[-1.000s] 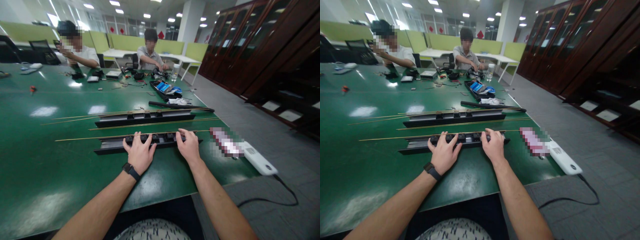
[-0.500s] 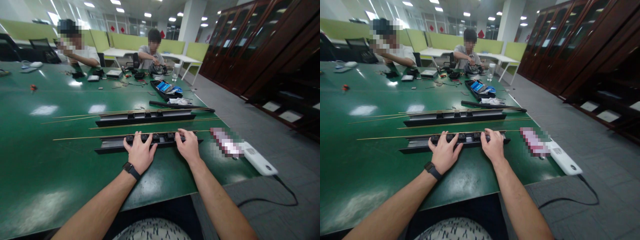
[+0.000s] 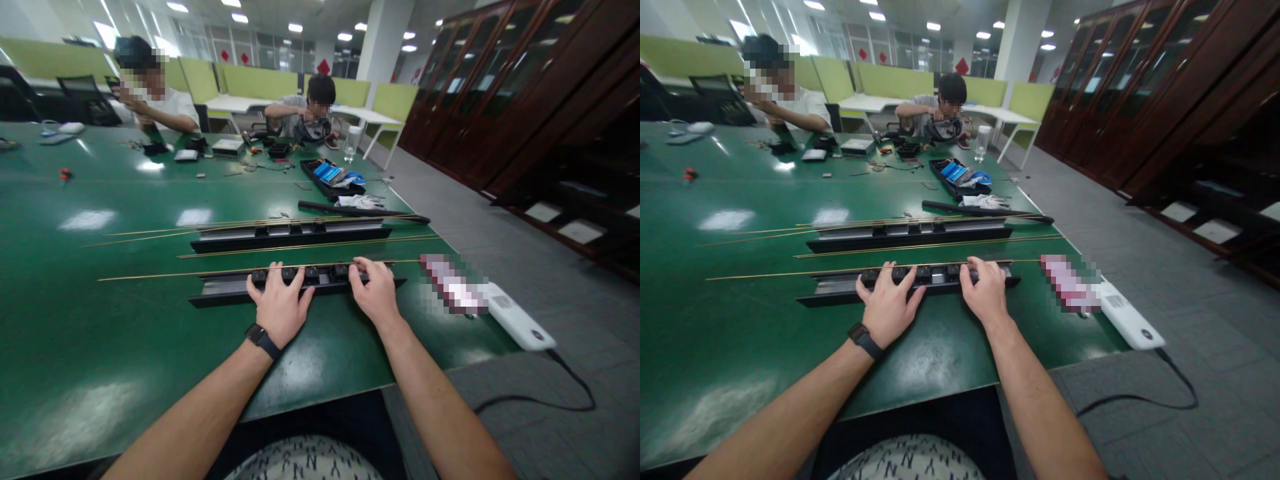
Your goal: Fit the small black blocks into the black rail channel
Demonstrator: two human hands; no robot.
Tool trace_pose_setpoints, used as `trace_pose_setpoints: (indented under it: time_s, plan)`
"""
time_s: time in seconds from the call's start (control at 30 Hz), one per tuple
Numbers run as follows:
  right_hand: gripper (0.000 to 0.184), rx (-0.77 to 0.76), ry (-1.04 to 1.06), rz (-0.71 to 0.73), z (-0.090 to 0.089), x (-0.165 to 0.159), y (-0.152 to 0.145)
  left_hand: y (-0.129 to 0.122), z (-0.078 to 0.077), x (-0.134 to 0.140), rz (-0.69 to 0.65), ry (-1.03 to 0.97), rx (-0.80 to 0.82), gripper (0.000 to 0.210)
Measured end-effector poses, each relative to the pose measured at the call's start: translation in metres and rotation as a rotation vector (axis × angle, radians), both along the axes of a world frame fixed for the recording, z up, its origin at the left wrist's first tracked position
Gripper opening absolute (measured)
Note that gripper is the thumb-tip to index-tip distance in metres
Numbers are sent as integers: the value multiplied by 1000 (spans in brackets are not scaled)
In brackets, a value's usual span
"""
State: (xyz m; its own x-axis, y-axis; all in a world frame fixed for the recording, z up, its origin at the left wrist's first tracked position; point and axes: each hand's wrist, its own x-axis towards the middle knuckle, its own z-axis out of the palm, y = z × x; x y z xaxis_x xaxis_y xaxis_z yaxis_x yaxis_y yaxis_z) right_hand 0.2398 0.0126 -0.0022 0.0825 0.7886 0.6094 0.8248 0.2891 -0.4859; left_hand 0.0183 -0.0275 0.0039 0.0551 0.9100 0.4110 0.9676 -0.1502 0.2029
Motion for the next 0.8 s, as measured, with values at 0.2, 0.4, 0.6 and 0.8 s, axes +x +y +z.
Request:
trace_pose_setpoints:
  time_s: [0.2, 0.4, 0.6, 0.8]
  plan:
    - [38, -28, 34, -72, -1, 3, 1, 0, 1, -1, 1, 13, -5, 48]
    - [35, -30, 27, -66, 1, 4, 2, 0, 1, -1, -1, -1, -15, 49]
    - [33, -11, 12, -10, 0, 1, 0, 0, -1, -1, -3, -5, -10, 48]
    - [36, -9, 30, -47, -1, 3, 2, 0, 0, -1, -5, -11, -8, 47]
